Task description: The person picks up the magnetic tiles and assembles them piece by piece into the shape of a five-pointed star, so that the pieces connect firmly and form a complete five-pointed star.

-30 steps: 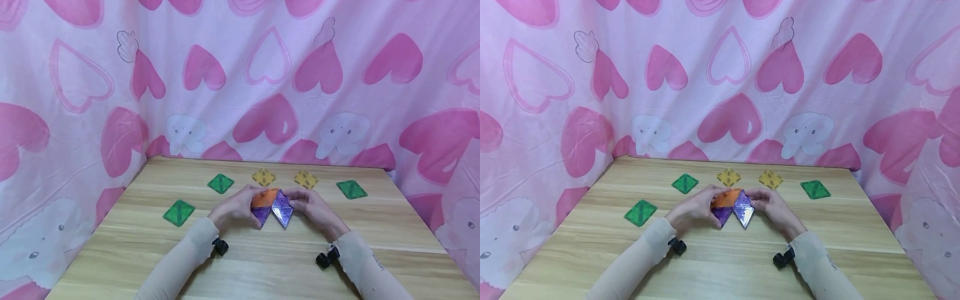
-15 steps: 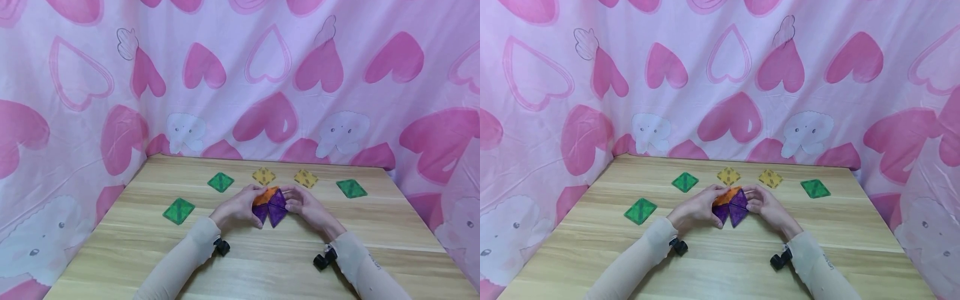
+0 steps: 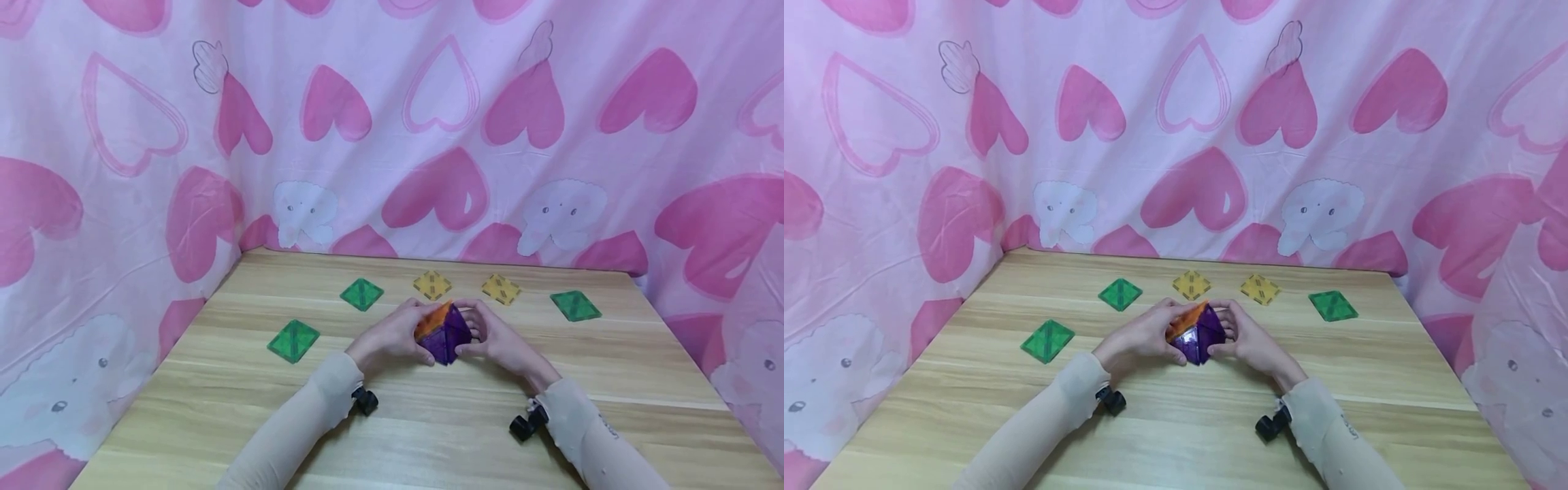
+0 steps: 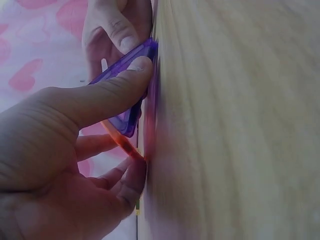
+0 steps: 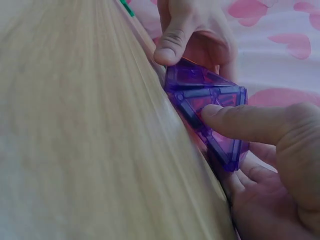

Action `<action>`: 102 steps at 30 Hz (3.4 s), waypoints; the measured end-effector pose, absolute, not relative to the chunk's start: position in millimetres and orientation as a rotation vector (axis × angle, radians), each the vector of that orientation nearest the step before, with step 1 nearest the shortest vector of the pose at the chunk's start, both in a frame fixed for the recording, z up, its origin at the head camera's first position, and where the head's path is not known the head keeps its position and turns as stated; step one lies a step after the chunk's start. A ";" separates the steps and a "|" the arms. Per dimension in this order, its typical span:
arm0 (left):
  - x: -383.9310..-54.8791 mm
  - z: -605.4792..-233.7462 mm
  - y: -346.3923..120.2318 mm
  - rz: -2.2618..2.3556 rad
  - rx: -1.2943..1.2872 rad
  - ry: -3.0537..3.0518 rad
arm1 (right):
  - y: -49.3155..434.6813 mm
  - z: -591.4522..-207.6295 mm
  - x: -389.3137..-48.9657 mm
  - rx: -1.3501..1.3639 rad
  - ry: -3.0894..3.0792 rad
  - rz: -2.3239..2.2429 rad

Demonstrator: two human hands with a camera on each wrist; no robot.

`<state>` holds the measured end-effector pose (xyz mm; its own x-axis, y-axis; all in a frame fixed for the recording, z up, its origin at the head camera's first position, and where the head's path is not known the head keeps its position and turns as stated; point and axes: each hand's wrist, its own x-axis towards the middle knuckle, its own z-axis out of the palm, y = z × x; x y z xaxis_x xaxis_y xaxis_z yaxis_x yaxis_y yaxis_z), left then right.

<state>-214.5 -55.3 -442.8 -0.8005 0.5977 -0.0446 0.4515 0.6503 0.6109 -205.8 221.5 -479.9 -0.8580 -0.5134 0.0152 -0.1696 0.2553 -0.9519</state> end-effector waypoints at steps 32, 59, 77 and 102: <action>-223.4 -441.1 -61.2 1.037 0.713 2.609 | 224.8 -480.5 -208.7 -0.738 2.521 -1.328; -221.7 -440.7 -62.5 1.050 0.719 2.621 | 232.3 -481.5 -210.0 -0.714 2.530 -1.393; -223.5 -440.5 -64.9 1.093 0.694 2.588 | 358.8 -480.7 -223.7 0.137 3.069 -1.535; -217.6 -430.4 -74.2 1.055 0.621 2.552 | 387.9 -490.6 -187.0 -0.083 3.181 -1.079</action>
